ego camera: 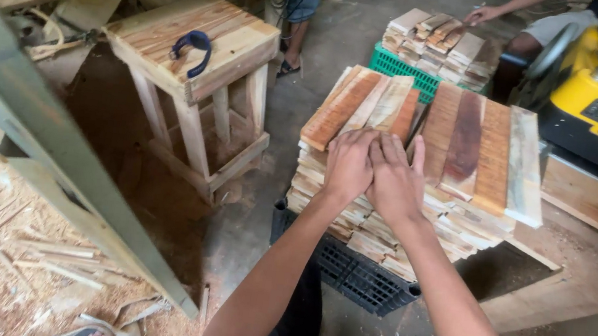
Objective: Feeding wooden boards into a thickness planer machine to smooth their surfaces.
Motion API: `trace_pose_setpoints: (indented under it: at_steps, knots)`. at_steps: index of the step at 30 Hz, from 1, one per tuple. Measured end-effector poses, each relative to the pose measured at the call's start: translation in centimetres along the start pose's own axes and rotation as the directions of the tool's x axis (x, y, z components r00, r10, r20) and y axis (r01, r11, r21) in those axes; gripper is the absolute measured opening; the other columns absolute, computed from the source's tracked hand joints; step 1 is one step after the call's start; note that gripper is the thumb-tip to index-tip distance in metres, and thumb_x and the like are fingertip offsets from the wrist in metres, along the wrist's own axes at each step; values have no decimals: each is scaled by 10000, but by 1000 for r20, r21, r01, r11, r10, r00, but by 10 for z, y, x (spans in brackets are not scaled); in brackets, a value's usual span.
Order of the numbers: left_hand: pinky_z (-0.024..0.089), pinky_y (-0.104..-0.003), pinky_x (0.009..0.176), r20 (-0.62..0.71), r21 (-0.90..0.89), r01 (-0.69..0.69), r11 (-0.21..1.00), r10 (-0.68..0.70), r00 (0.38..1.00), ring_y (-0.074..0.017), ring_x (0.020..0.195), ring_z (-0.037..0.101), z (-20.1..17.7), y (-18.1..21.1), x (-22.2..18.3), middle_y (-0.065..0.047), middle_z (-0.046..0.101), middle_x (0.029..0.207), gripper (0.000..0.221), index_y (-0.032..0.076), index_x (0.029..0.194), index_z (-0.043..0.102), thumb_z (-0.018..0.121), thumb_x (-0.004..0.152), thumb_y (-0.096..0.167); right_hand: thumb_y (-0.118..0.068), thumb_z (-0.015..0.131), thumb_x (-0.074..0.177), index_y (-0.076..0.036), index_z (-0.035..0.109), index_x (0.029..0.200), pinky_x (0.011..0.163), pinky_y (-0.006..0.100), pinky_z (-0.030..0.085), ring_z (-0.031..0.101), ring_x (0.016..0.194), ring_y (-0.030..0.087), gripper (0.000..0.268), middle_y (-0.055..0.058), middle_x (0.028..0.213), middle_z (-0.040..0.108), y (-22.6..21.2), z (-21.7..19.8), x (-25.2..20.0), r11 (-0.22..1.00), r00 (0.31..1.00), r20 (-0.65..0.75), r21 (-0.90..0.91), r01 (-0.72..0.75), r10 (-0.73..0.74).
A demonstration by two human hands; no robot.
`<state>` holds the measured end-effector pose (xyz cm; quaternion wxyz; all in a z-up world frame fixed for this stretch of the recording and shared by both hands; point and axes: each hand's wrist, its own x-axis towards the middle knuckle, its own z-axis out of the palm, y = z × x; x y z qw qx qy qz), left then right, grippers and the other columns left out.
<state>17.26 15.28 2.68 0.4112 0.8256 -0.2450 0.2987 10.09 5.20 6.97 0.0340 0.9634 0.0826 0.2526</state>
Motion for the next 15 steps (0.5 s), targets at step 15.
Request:
trace_pose_setpoints:
  at_steps: [15]
  knots:
    - [403, -502, 1127, 24, -281, -495, 822, 522, 853, -307, 1341, 555, 88, 228, -11, -96, 660, 1285, 358, 109, 1260, 668, 601, 908, 104, -353, 676, 1045, -158, 667, 1391, 1207, 589, 207, 598, 1307, 295, 396, 84, 1366, 677, 250, -72, -146, 840, 778, -316, 207, -501, 543]
